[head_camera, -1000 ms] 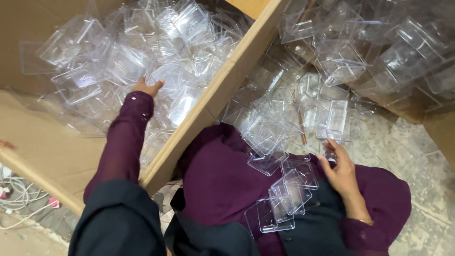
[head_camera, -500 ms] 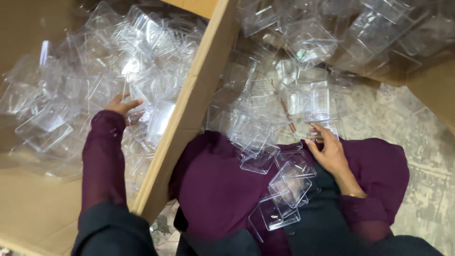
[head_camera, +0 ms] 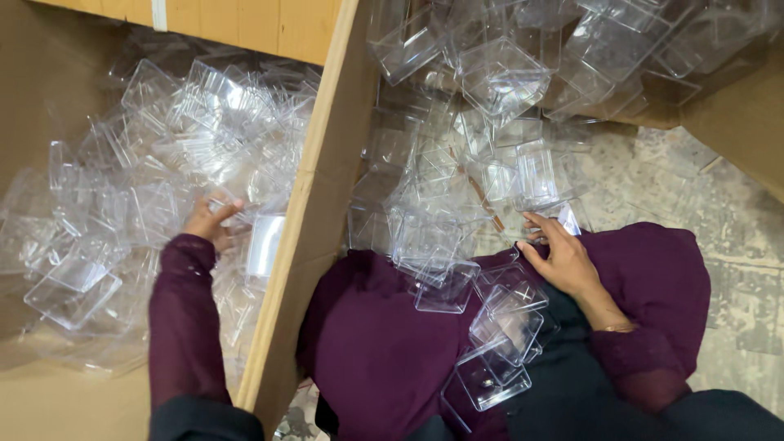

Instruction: The person sits on the floor between cardboard boxes filled with clear plastic boxes. They pick up individual plastic boxes, fit bases and lids together, nest them, and place them onto a long stacked column beside them.

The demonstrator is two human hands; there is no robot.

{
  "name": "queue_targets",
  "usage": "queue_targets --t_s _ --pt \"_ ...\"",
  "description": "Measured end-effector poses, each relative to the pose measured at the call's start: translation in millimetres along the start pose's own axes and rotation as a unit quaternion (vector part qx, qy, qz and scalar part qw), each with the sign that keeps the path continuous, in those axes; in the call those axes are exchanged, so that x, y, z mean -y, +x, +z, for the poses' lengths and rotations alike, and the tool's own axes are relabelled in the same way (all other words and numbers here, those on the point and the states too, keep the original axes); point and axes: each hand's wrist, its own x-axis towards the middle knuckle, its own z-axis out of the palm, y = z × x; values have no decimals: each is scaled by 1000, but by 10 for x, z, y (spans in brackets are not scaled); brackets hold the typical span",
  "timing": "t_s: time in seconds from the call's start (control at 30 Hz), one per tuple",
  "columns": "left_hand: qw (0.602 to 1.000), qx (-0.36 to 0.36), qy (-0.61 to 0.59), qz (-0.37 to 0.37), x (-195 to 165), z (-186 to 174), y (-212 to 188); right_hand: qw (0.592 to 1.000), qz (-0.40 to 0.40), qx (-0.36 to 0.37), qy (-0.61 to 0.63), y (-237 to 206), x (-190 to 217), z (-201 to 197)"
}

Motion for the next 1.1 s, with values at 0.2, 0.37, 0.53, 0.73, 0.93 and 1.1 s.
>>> queue_targets --t_s 0.2,0.37,0.53,0.73,0.93,1.1 --pt "994 30 35 100 44 -76 -120 1000 1 7 -11 11 18 -27" --pt "984 47 52 165 -232 -291 -400 1000 -9 11 4 -65 -47 -46" --pt "920 157 -119 339 -938 -348 -1305 1000 -21 3 19 -119 -117 -28" --pt "898 201 88 381 -1452 583 -2418 999 -31 0 42 -172 -148 -30" --pt "877 201 301 315 -316 2428 -2894 998 -51 -3 26 -211 -210 -39" --pt "845 262 338 321 384 3058 -3154 997 -71 -4 11 -218 -226 -45"
